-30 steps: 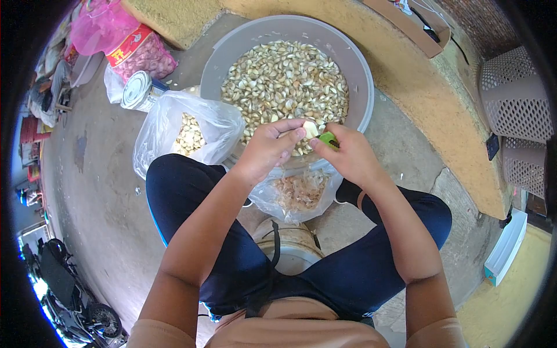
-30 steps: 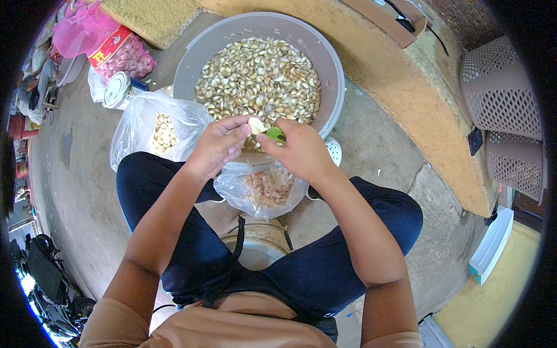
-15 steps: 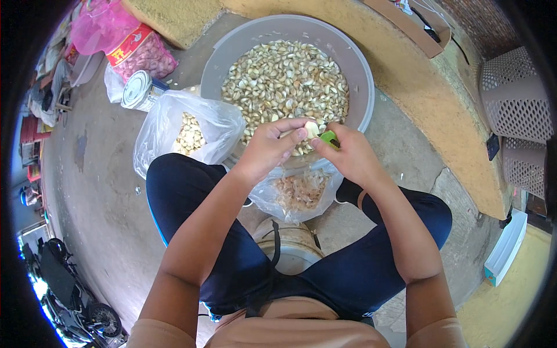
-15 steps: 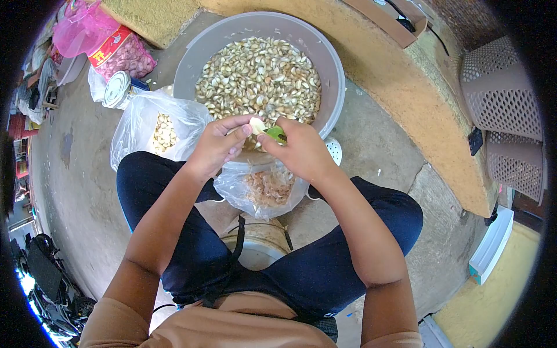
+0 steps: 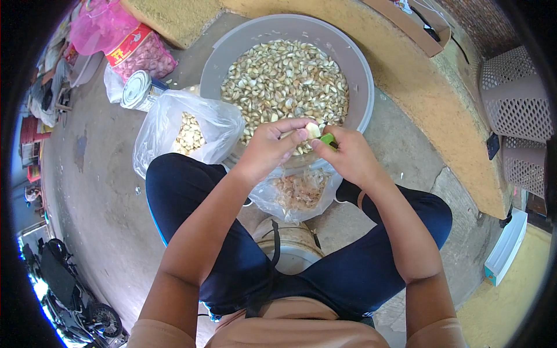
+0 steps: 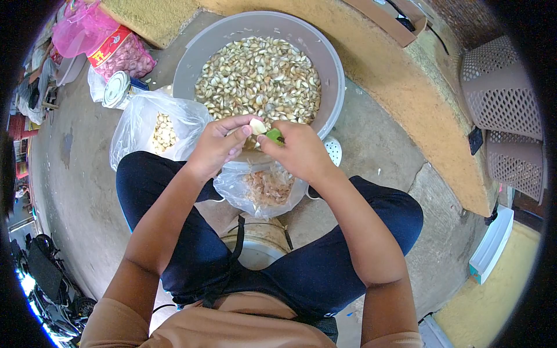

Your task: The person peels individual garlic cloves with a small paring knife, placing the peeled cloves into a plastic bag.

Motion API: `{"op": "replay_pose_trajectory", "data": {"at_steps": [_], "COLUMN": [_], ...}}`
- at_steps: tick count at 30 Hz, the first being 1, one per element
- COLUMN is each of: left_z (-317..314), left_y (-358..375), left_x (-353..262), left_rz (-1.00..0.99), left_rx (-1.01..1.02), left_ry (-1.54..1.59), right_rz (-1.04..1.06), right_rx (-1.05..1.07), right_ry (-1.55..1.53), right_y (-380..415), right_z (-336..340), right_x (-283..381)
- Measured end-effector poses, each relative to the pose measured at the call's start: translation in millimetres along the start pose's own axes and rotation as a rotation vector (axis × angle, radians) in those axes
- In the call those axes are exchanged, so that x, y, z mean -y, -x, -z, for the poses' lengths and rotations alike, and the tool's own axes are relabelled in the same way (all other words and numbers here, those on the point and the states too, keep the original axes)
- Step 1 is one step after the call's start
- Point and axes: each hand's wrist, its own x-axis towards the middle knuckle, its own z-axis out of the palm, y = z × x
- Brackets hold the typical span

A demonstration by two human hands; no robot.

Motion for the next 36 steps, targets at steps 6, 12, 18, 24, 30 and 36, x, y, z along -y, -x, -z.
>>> {"op": "replay_pose_trajectory", "data": {"at_steps": [6,12,18,24,30,36], "left_z": [1,1,-3,-6,-9,-9], "left_y": [0,0,1,0,-1,-1], "left_x": [2,2,3,7,11,11], "left_rz": [0.012,0.017,0.003,-0.036,-0.118,-0.155], "left_rx": [-0.030,-0.029,-0.047,-0.079,-0.144,-0.164], "left_ry": [0.027,0.055,0.046,0.016,-0.079,-0.156], "right_rz": [0.048,0.038,0.047,0.054,0.014,0.027], "right_rx": [-0.080,-0.075,-0.065,-0.054,-0.065,-0.054], "right_ry": [0.100,0.088,0.099,0.073,0.060,0.005], "right_y": [-1,-1,-1,-1,-1,0], "right_z": [0,-2,-3,-4,-5,-6], "right_x": [-3,-2,-3,-3,1,1]}}
